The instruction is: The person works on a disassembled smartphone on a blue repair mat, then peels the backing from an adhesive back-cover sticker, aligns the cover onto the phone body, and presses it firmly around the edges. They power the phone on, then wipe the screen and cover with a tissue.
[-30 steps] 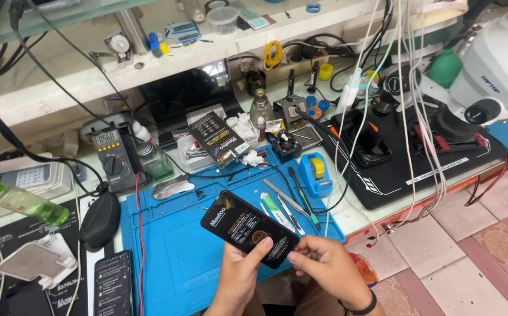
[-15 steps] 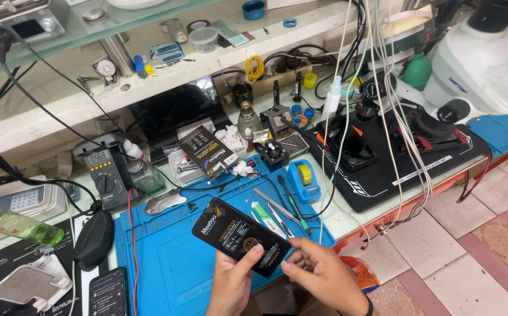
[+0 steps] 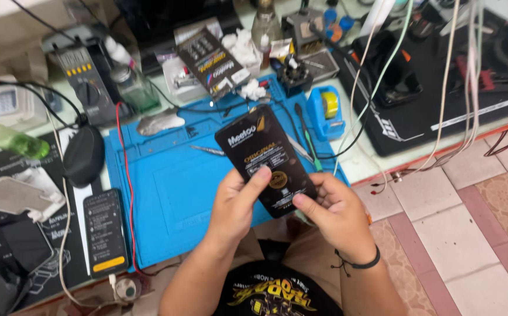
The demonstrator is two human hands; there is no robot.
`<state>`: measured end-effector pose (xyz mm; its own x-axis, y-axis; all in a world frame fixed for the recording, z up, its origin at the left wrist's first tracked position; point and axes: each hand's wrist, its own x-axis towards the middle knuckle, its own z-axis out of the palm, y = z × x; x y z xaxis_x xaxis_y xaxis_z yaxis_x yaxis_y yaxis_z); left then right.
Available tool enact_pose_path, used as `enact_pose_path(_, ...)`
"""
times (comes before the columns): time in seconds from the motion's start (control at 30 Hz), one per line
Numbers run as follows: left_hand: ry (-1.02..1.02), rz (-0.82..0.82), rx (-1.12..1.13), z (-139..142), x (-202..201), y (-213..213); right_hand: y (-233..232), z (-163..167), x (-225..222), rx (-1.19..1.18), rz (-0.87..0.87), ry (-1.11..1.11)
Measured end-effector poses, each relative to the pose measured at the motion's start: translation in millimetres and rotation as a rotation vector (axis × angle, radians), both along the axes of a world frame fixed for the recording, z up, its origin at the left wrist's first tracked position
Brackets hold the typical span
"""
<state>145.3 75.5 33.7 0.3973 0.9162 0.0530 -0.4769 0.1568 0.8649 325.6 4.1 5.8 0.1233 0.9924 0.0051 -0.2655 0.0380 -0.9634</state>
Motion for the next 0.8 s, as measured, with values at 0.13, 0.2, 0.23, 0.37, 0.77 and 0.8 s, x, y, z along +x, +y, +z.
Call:
enact_pose_path(0.13,-0.074,0.033,-0.113,8.0,-2.4,-0.5,-4.8,2.3,0.3,-0.030,-0.022,-0.002)
enact_pose_path(0.2,-0.068,0.019,-0.125,9.0,-4.8,-1.7,-5.8,3.1,-0.2,-0.025,-0.020,-0.001)
enact_pose_path(0.23,-0.065,0.011,-0.126,8.7,-6.4,-2.3,-6.2,3.6,-0.5,-0.013,-0.016,-0.002)
enact_pose_path(0.37,0.010,0.020,-0.083,5.7,-10.6,-3.6,-8.3,6.1,-1.2,0.042,-0.014,-0.041)
enact_pose_path(0.77,-0.006,-0.018,-0.082,7.0,-11.1,-5.8,-11.0,9.1,-1.5,0.013,0.000,-0.005)
enact_pose_path(0.8,-0.003,-0.012,-0.093,6.0,-10.8,-5.7,-11.1,9.1,-1.7,0.014,0.001,-0.012)
